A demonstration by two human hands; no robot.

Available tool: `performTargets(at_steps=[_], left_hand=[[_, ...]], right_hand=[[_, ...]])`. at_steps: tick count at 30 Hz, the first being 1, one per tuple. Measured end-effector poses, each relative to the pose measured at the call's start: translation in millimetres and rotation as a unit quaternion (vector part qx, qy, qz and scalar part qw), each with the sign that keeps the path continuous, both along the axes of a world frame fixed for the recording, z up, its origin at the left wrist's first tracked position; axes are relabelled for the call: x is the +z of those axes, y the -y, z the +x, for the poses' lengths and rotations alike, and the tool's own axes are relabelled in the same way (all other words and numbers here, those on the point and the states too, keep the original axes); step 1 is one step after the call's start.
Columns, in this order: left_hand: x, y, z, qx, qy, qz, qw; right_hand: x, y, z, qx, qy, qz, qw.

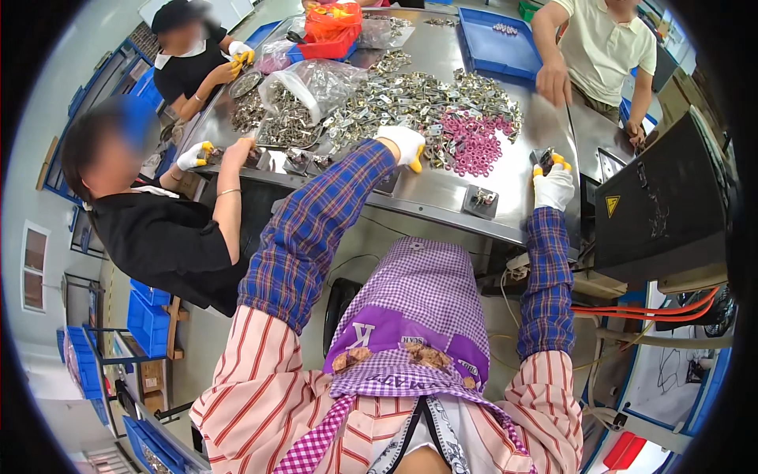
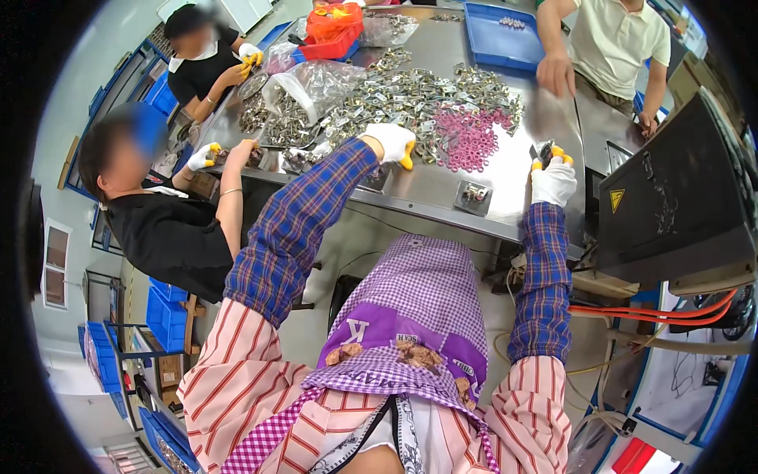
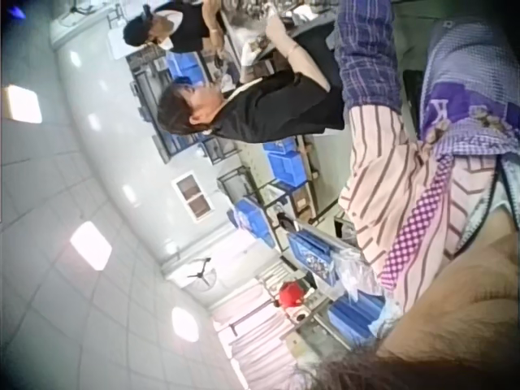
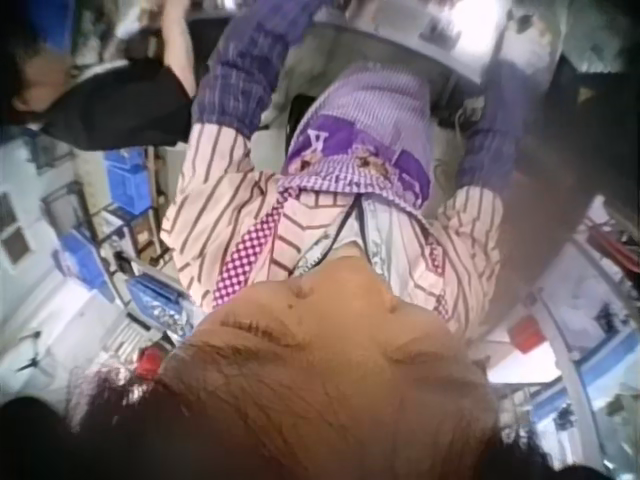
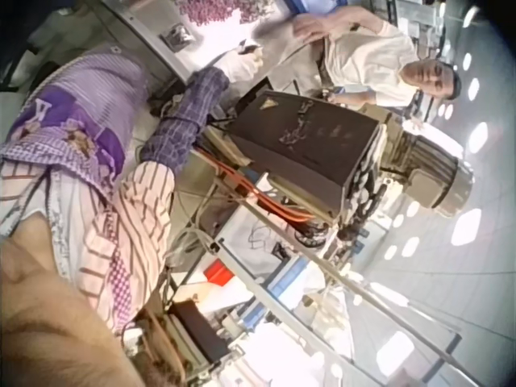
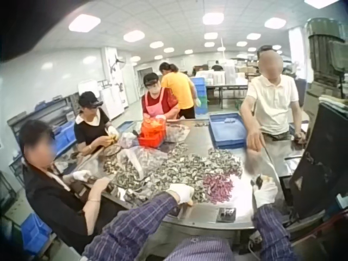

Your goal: Sorting small red and silver components into separate piles on a metal table using a manual pick-up tool.

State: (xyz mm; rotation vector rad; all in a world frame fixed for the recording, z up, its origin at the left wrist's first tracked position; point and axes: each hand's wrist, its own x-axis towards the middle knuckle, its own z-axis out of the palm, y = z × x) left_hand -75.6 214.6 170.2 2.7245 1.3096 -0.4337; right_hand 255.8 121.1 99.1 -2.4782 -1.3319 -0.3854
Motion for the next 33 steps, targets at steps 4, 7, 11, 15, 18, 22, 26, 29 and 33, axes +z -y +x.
performTargets(at_steps=[4, 7, 11, 15, 18, 22, 26, 29, 33], left_hand=[[2, -13, -15, 0.038, 0.014, 0.029, 0.999], [8, -19, -32, 0.066, 0.052, 0.044, 0.995], [6, -19, -44, 0.106, 0.106, 0.056, 0.987], [10, -12, -52, 0.084, -0.013, 0.011, 0.996], [7, -11, -53, 0.074, -0.048, 0.0, 0.996], [-8, -14, -53, 0.071, -0.041, 0.016, 0.996], [-38, -37, -57, 0.108, -0.006, 0.147, 0.983], [-43, -33, -61, 0.1, 0.012, 0.145, 0.984], [-37, -21, -60, 0.071, 0.041, 0.147, 0.986]], right_hand=[[-4, 1, 2, 0.004, 0.009, 0.01, 1.0], [-5, 3, 4, -0.004, 0.017, 0.013, 1.0], [-5, 0, 3, -0.007, 0.016, -0.002, 1.0], [0, -1, 5, -0.001, -0.01, -0.011, 1.0], [6, -3, 1, -0.007, -0.003, -0.028, 1.0], [13, -2, -3, -0.03, 0.037, -0.068, 0.997], [-11, 1, 0, -0.018, 0.17, 0.105, 0.98], [5, 7, -27, 0.032, 0.014, 0.049, 0.998], [-10, 7, -41, 0.204, -0.157, 0.017, 0.966]])
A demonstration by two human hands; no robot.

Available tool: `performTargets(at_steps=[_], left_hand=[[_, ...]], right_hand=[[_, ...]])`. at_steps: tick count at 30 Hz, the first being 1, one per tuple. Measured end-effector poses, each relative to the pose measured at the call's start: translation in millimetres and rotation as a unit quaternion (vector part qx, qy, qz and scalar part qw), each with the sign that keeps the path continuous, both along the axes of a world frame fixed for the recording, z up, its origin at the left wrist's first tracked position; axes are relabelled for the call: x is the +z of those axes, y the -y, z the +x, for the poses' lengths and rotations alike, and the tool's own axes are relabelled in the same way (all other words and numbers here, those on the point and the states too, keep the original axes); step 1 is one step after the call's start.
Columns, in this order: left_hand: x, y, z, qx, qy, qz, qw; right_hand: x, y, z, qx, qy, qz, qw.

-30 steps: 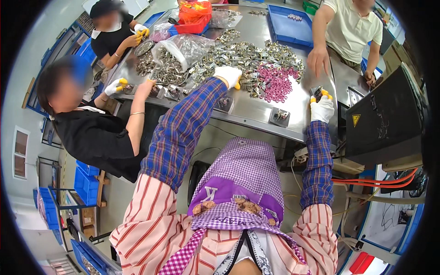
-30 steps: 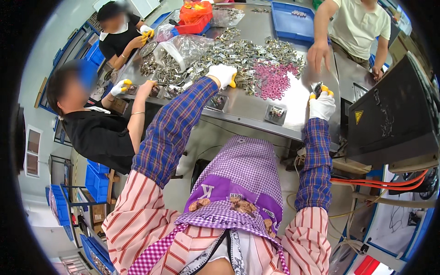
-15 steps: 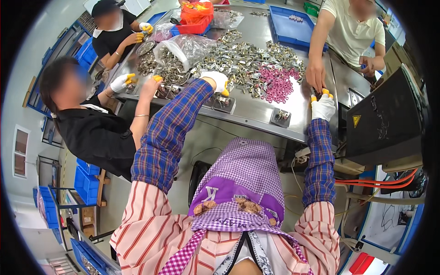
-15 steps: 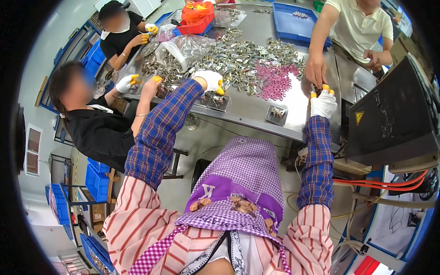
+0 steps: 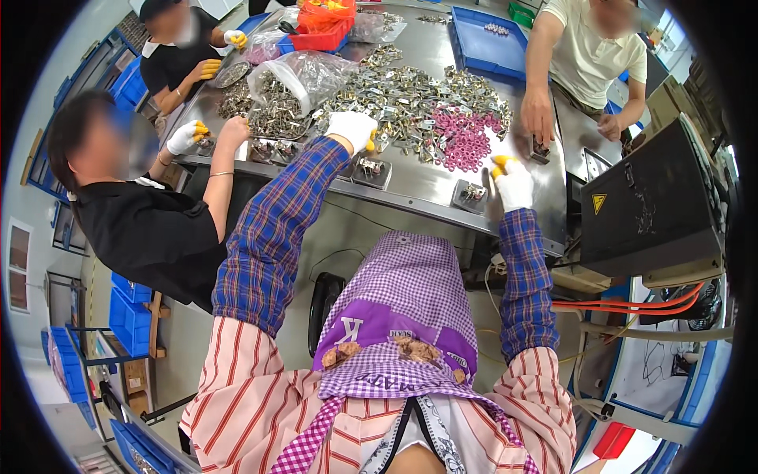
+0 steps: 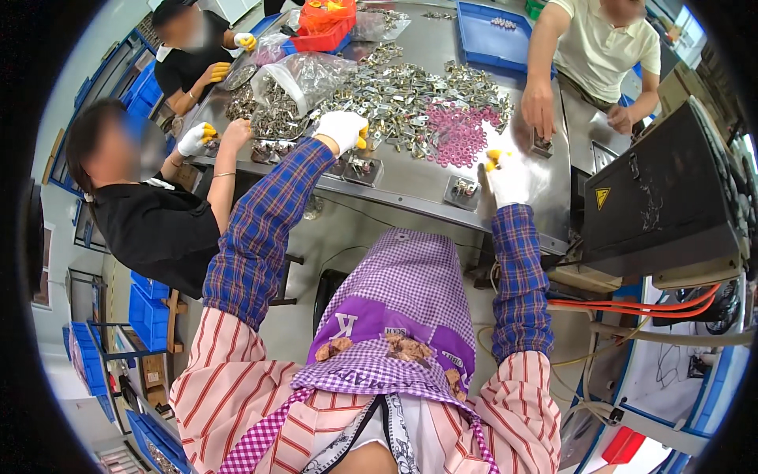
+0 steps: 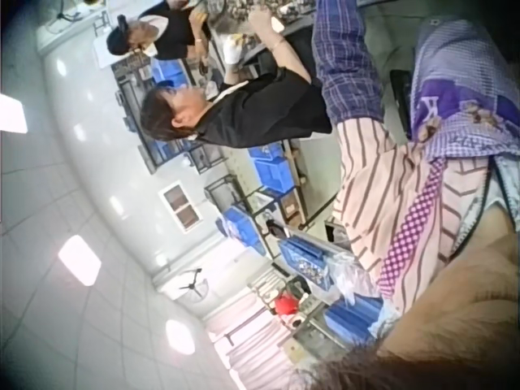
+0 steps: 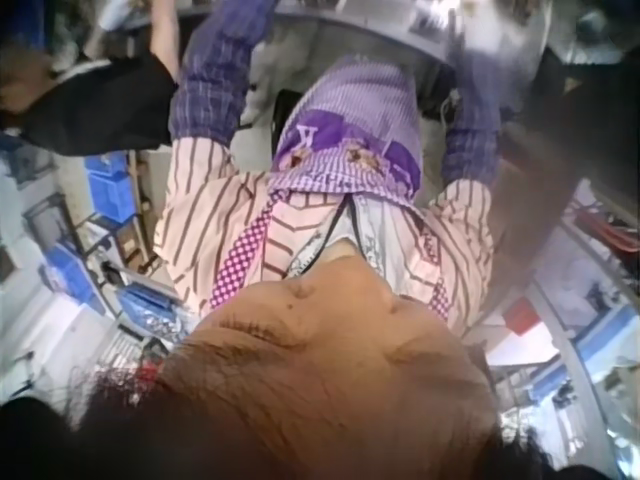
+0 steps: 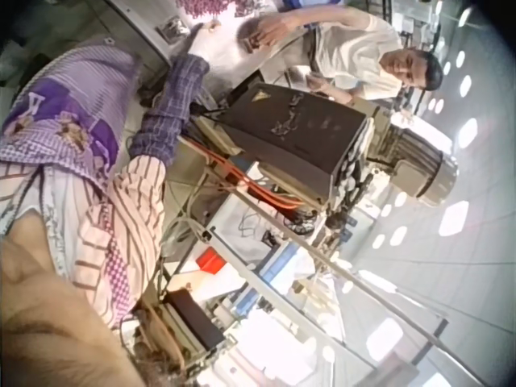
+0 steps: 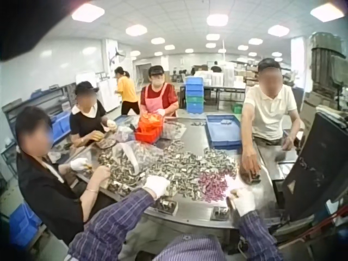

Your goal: Sorting small red and silver components into separate piles on a metal table using a manual pick-up tool.

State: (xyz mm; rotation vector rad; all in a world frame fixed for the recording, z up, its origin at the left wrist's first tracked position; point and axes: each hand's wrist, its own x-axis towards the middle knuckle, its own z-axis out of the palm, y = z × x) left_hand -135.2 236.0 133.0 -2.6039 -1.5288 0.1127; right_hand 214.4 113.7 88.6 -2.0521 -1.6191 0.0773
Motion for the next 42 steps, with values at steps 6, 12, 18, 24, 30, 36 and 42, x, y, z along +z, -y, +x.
performTargets(at_steps=[6, 12, 18, 24, 30, 36, 42], left_hand=[[12, 10, -19, -0.024, 0.094, -0.054, 0.994], [25, 3, -31, -0.024, 0.24, -0.131, 0.962], [64, 42, 15, 0.003, 0.327, -0.123, 0.937], [65, 93, 45, -0.05, 0.474, -0.136, 0.868], [22, 111, 81, -0.032, 0.593, -0.257, 0.762], [6, 139, 112, 0.038, 0.644, -0.238, 0.726], [-3, 149, 140, 0.064, 0.475, -0.073, 0.874]], right_hand=[[19, 16, -26, 0.093, 0.055, -0.007, 0.994], [39, 33, -34, 0.04, 0.1, -0.064, 0.992], [18, 30, -24, -0.002, -0.053, 0.021, 0.998], [38, 66, -47, 0.137, -0.065, 0.208, 0.966], [41, 69, -42, 0.171, -0.213, -0.029, 0.962], [40, 67, -46, 0.17, -0.242, -0.041, 0.955], [48, 67, -58, 0.105, -0.261, -0.085, 0.956]])
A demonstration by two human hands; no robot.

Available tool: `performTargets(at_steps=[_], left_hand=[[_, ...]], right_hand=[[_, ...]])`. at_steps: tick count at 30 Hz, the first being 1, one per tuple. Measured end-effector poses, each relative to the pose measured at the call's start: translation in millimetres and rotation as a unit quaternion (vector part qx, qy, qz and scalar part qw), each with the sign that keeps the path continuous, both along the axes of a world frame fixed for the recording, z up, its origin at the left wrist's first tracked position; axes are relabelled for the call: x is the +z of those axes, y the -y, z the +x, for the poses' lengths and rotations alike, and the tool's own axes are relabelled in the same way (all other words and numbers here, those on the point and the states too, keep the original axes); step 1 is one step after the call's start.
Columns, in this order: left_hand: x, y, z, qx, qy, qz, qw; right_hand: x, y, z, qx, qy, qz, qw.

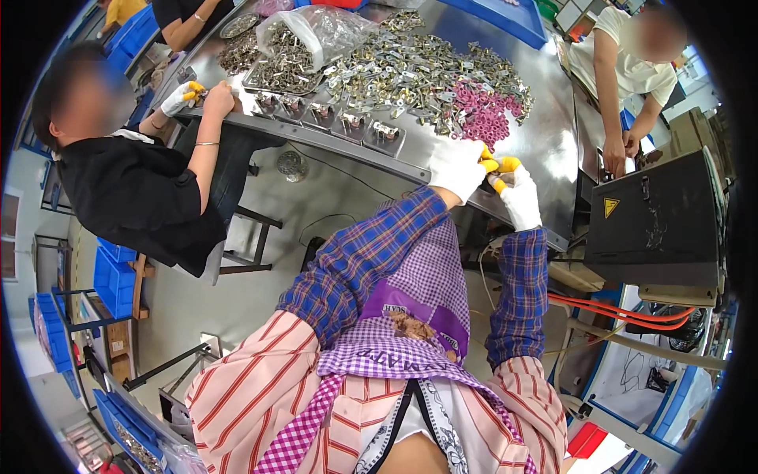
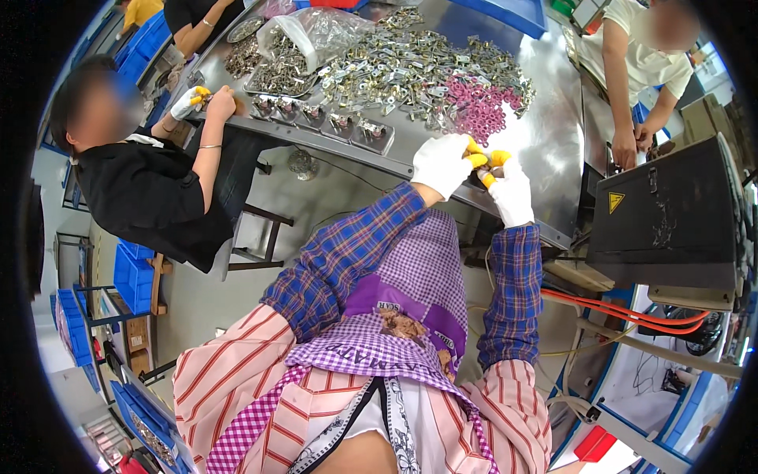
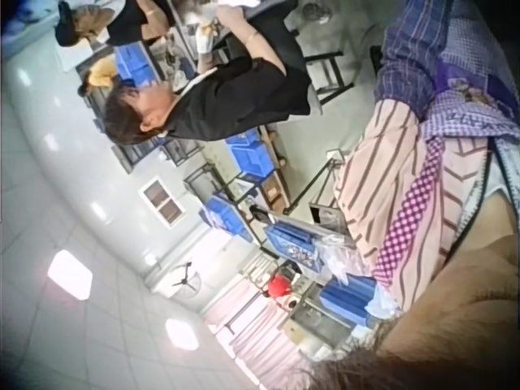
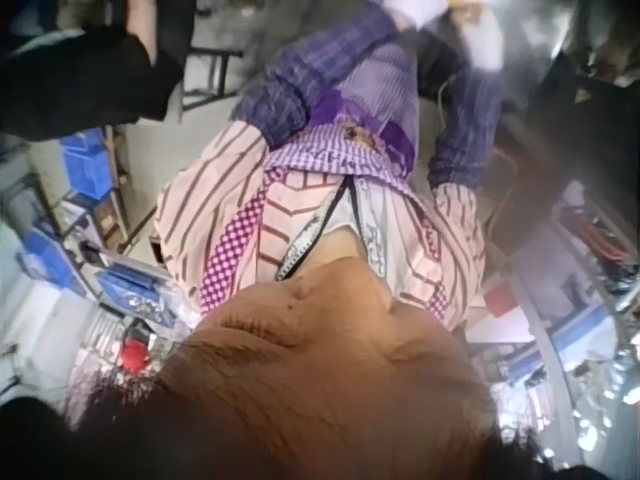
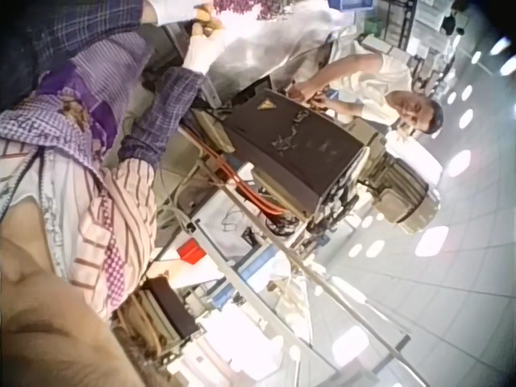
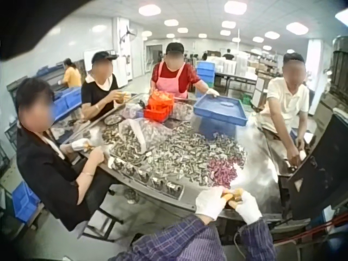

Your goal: Sorting small red and silver components into separate piles on a metal table using a manual pick-up tool.

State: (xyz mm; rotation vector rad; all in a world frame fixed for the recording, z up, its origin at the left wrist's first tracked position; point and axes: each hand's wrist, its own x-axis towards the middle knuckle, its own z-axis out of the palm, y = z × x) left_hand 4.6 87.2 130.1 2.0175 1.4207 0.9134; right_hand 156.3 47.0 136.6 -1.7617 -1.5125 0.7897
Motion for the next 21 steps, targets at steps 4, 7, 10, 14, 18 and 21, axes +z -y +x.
performTargets(at_steps=[4, 7, 10, 14, 18, 21], left_hand=[[-10, -1, 1, -0.007, -0.081, 0.082, 0.993], [-15, -5, 0, -0.015, -0.113, 0.147, 0.983], [-20, -8, -6, -0.035, -0.132, 0.184, 0.973], [-2, -16, -27, 0.002, -0.153, 0.156, 0.976], [20, -30, -78, 0.062, -0.166, 0.095, 0.98], [45, -44, -174, 0.307, 0.035, 0.074, 0.948]], right_hand=[[-11, 1, 10, 0.008, -0.011, 0.025, 1.0], [-21, 0, 15, 0.036, -0.024, 0.065, 0.997], [-26, 13, 7, 0.061, 0.073, 0.208, 0.974], [-18, 15, 5, 0.062, 0.187, 0.26, 0.945], [-12, -2, 33, -0.074, 0.212, 0.087, 0.97], [-30, -30, 95, -0.227, 0.345, 0.027, 0.91]])
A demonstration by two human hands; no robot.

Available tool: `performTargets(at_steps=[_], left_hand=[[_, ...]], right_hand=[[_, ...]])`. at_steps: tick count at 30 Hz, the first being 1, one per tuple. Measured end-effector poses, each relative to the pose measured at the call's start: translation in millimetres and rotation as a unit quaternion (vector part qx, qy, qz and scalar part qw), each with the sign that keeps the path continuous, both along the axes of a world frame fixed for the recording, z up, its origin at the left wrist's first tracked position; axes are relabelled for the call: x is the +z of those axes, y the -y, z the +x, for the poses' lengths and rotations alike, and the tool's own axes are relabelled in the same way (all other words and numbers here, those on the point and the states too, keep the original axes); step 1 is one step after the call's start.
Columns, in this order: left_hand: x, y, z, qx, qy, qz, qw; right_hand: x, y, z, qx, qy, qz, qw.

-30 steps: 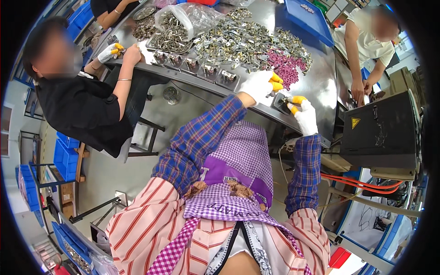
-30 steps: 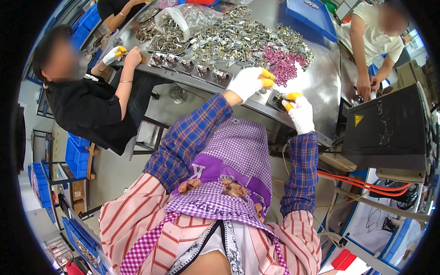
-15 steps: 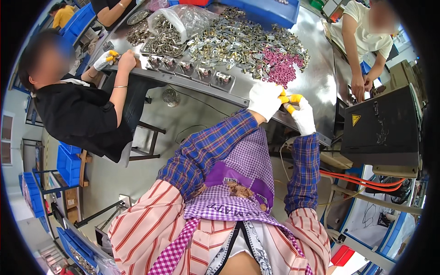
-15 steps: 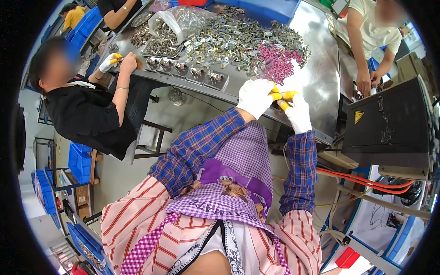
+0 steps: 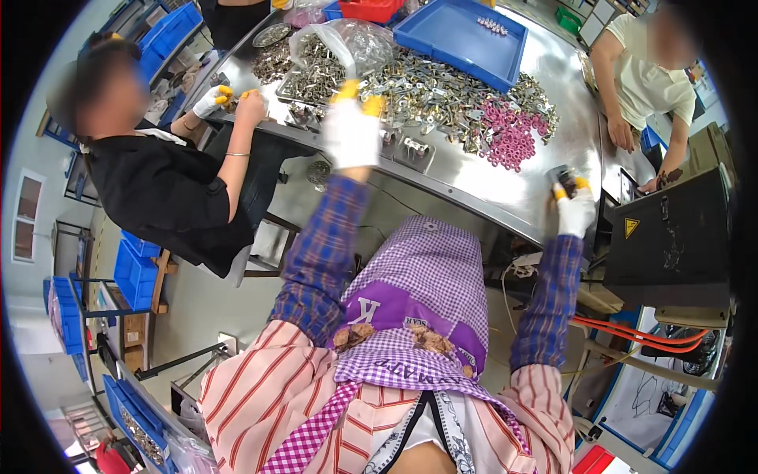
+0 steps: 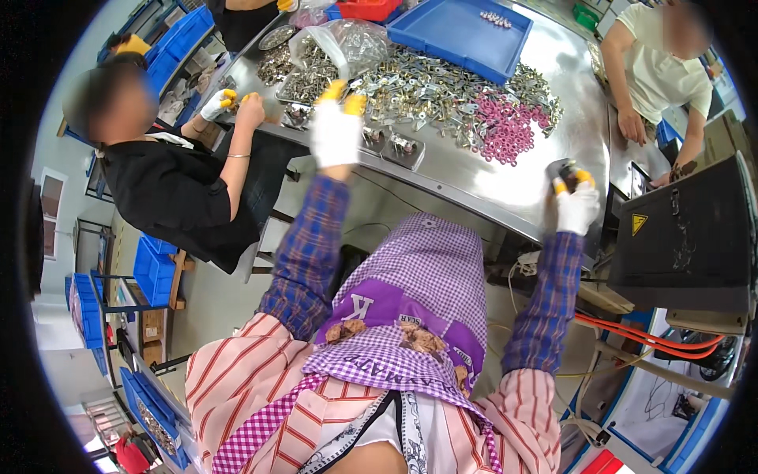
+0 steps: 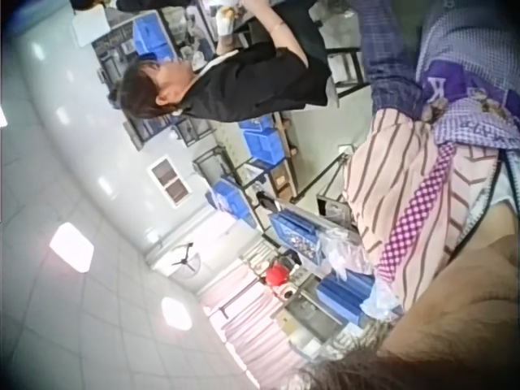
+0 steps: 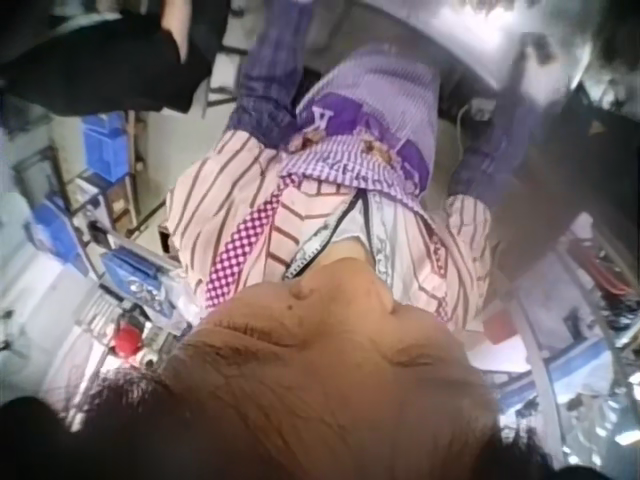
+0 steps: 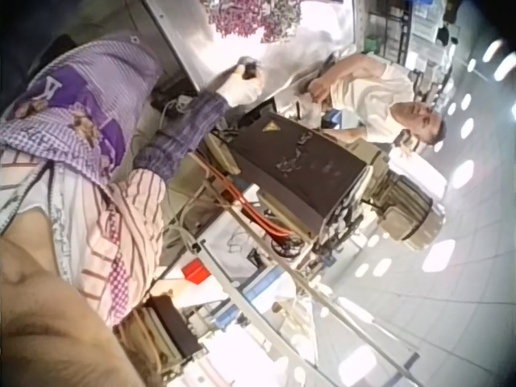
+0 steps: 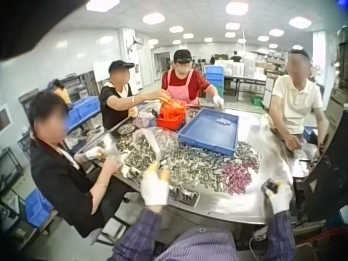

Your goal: Sorting small red and silver components into separate piles on a metal table using a manual pick-up tool.

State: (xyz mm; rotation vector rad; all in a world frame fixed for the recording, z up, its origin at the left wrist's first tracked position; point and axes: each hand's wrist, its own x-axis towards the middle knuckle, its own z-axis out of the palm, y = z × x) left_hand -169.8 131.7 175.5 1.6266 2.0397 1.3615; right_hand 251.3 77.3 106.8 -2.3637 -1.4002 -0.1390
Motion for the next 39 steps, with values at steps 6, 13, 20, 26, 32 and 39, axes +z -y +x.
performTargets(at_steps=[6, 13, 20, 26, 32, 39], left_hand=[[-64, -51, -152, 0.214, -0.155, -0.094, 0.96], [-99, -78, -180, 0.176, -0.052, -0.193, 0.964], [-95, -49, -129, 0.138, -0.005, -0.122, 0.983], [-69, -2, -53, 0.098, 0.049, -0.156, 0.982], [-49, 1, -32, -0.046, -0.042, -0.177, 0.982], [6, -72, 8, -0.263, -0.468, -0.301, 0.788]], right_hand=[[-15, -47, 37, -0.056, 0.051, 0.023, 0.997], [-2, -51, 27, -0.096, 0.045, -0.015, 0.994], [1, -51, 22, -0.104, 0.034, -0.009, 0.994], [-6, -49, 24, -0.094, 0.042, -0.008, 0.995], [-9, -53, 27, -0.095, 0.037, 0.0, 0.995], [-1, -47, 21, -0.095, 0.016, 0.007, 0.995]])
